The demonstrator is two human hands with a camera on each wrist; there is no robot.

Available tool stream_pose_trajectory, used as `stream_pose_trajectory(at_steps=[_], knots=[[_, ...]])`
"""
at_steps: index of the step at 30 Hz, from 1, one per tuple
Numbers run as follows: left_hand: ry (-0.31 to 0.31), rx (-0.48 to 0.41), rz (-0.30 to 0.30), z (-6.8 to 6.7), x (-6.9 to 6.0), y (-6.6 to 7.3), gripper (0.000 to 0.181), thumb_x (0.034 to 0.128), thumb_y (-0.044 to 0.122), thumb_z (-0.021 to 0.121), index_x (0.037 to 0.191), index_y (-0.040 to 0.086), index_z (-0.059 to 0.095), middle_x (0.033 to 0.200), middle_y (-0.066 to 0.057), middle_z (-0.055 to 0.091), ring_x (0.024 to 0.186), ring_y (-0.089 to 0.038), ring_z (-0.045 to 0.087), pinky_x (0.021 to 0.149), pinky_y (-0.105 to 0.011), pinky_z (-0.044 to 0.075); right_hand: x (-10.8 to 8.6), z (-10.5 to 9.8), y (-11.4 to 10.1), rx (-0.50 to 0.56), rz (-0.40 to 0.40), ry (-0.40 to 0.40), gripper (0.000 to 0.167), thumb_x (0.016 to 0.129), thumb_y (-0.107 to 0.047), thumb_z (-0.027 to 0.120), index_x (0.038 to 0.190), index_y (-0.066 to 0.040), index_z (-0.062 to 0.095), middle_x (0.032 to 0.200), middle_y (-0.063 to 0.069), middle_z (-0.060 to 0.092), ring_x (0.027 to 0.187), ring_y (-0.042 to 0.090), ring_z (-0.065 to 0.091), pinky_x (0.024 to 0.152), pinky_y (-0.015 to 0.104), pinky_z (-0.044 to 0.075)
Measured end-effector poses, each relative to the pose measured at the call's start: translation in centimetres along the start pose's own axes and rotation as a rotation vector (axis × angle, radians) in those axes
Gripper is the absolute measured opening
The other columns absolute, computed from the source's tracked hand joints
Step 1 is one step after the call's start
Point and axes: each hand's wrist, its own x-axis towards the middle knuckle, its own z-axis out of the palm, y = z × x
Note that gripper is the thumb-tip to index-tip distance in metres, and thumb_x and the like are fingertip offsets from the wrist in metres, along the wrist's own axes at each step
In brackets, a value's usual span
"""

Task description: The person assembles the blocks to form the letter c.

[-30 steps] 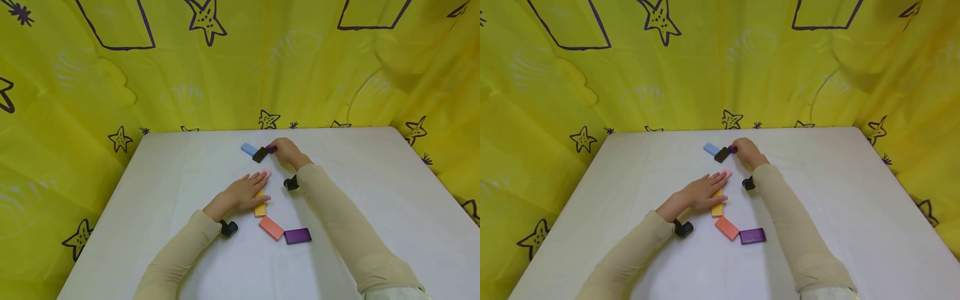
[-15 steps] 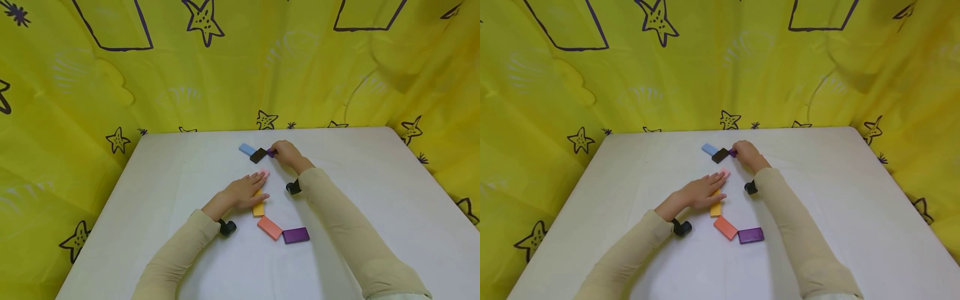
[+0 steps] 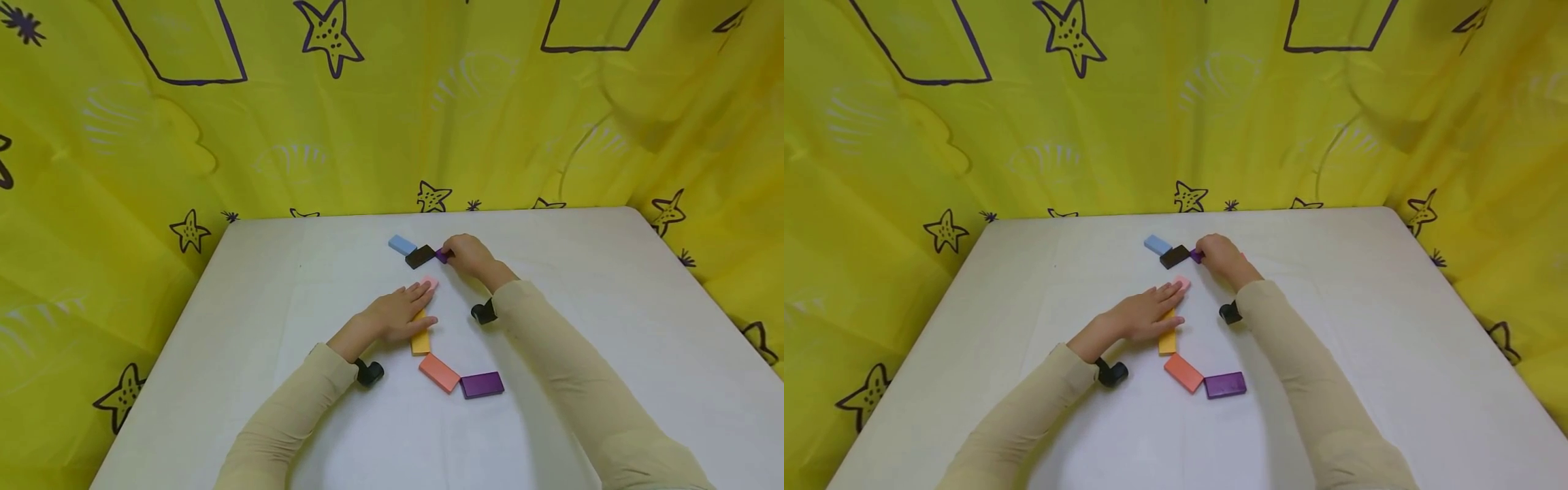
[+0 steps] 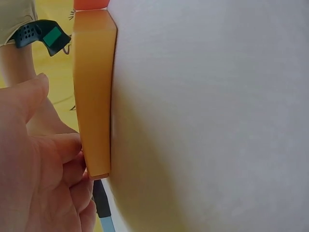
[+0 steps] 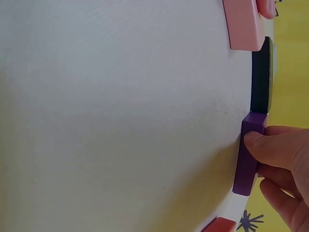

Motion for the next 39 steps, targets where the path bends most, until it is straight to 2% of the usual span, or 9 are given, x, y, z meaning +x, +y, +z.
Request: stream_pose_trajectory(at_steps=[18,25,34,39], knots=[[-0.010,0.008,-0.004,0.1,0.1,-0.2,0.067,0.0954,0.054,0.025,0.148,0.013,0.014,0.153,-0.001,0.008,0.138,-0.017,0.008,0.110,-0.031,0.010,-1.4,0.3,-0.3,-0.026,-0.064,0.020,0.022,0.084,-0.001,0.064,0.105,0.006,0.066,0.104,0.019,0.064,0.097,0.032,0.059,0.089,0.042,0.045],[-0.012,0.007,-0.001,0.1,0.1,-0.1,0.068,0.0954,0.054,0.025,0.148,0.013,0.014,0.153,-0.001,0.008,0.138,-0.017,0.008,0.109,-0.031,0.010,-1.8,0.4,-0.6,-0.038,-0.058,0.013,0.022,0.084,-0.002,0.065,0.104,0.005,0.067,0.104,0.018,0.064,0.097,0.032,0.059,0.089,0.042,0.045],[-0.005,-0.001,0.008,0.0,0.0,-0.1,0.067,0.0958,0.053,0.026,0.148,0.012,0.014,0.153,-0.002,0.008,0.138,-0.018,0.008,0.110,-0.032,0.010,-2.2,0.1,-1.2,-0.045,0.020,-0.043,0.024,0.085,-0.004,0.063,0.108,0.001,0.067,0.107,0.016,0.064,0.098,0.031,0.058,0.087,0.044,0.046],[0.005,-0.007,0.011,0.0,-0.1,-0.1,0.067,0.0959,0.053,0.026,0.147,0.012,0.015,0.153,-0.002,0.009,0.138,-0.019,0.009,0.110,-0.032,0.010,-2.5,0.3,-1.5,-0.060,-0.017,-0.035,0.023,0.085,-0.005,0.065,0.107,0.003,0.067,0.105,0.017,0.064,0.098,0.031,0.059,0.088,0.042,0.046]])
